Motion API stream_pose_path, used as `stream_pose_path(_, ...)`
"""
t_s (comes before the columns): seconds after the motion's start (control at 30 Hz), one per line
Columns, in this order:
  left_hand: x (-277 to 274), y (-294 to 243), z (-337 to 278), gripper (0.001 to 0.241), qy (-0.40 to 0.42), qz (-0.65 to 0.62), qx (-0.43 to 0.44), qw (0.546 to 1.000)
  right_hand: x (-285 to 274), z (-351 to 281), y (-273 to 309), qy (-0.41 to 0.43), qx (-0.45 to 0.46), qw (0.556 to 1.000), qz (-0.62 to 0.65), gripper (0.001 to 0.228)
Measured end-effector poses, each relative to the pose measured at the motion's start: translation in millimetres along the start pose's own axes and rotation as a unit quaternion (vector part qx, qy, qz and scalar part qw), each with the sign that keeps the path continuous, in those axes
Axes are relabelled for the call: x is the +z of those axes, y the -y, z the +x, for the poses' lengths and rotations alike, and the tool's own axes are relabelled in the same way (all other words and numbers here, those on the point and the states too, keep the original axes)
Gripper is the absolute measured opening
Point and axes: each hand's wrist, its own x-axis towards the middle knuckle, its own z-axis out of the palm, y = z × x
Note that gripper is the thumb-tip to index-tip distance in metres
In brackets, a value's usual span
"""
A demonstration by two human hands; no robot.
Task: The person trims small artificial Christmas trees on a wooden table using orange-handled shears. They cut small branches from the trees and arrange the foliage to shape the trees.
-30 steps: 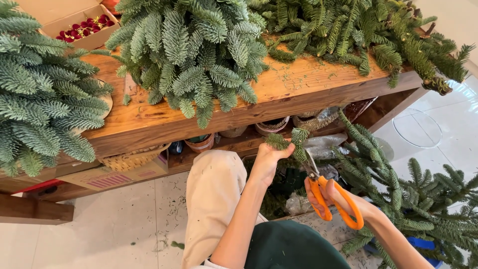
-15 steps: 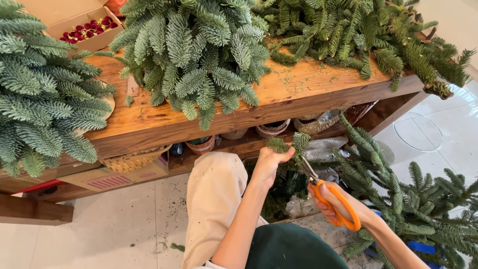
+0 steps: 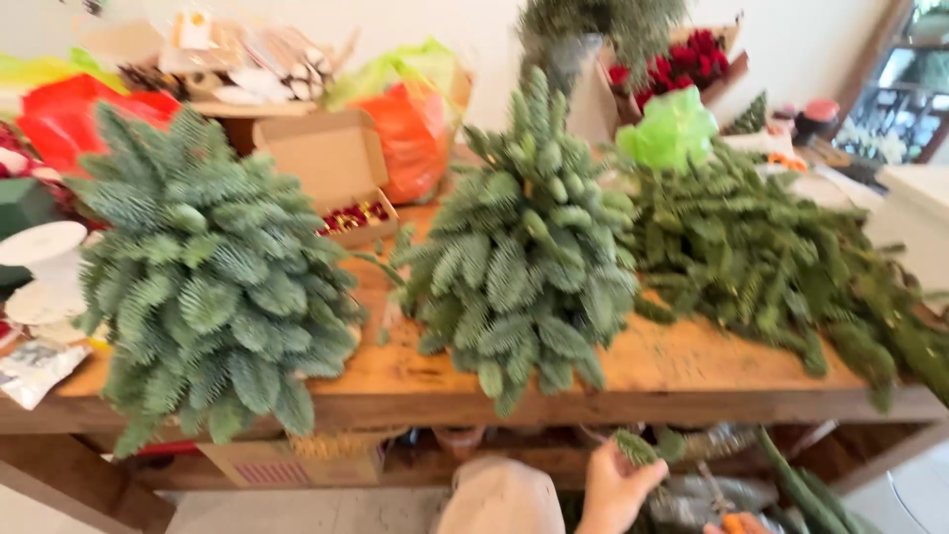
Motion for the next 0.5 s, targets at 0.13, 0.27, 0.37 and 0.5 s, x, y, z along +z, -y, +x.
stream_pose_path(0.13, -24, -113, -25, 0.029, 0.053, 0.031, -0.177, 0.982, 70, -29, 156, 0.054, -0.157, 0.964, -0.205, 0.014)
stream_pose_path(0.27, -84, -171, -13, 0.025, 0.075, 0.004, 0.059, 0.995, 155, -51, 300, 0.006, -0.096, 0.77, -0.631, 0.055)
stream_pose_path(0.37, -109, -280, -33, 0.024, -0.086, 0.059, 0.034, 0.994, 200, -25, 329, 0.015, -0.086, 0.744, -0.663, 0.049)
stream_pose_path(0.5, -130, -368, -9, 0.016, -0.186, 0.055, 0.075, 0.978, 218, 16, 318, 0.038, -0.138, 0.746, -0.65, 0.055)
